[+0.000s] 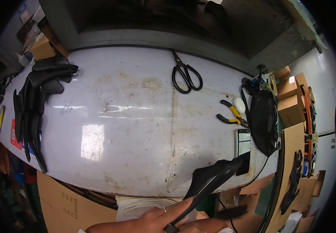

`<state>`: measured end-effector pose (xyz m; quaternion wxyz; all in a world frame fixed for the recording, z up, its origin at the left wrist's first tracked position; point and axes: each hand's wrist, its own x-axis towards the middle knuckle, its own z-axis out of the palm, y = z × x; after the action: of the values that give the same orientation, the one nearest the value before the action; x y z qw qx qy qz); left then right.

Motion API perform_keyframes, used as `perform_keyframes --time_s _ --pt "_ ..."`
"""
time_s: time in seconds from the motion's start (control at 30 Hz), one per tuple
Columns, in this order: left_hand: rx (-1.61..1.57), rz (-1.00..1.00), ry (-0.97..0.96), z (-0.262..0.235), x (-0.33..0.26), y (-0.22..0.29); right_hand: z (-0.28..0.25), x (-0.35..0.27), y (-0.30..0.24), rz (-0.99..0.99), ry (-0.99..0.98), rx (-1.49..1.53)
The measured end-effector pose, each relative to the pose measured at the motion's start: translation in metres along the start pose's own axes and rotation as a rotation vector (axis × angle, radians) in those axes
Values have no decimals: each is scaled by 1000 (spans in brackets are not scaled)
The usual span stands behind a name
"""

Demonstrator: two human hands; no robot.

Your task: Assembling and smoothing covers on bicycle saddles at a manufacturing workbench.

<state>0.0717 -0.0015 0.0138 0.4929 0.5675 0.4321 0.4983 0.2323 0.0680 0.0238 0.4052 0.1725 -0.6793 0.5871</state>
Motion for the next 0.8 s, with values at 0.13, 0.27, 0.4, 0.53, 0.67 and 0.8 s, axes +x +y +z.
perform_keyframes --time_s 0.13,0.27,0.4,0.53,0.67,0.8 --pt "-69 52 47 7 5 -2 -3 4 3 -77 29 46" --pt "-153 -58 -7 1 14 3 -5 13 22 -323 310 234" --pt "-158 -37 -63 -4 14 0 2 15 14 -160 587 354" --pt "-116 118 -65 0 15 -11 2 25 2 -59 657 263" --pt "-205 -123 -123 5 9 6 -18 29 1 -135 -26 56" --pt "-262 -204 -72 -5 2 20 -26 20 21 -244 203 292"
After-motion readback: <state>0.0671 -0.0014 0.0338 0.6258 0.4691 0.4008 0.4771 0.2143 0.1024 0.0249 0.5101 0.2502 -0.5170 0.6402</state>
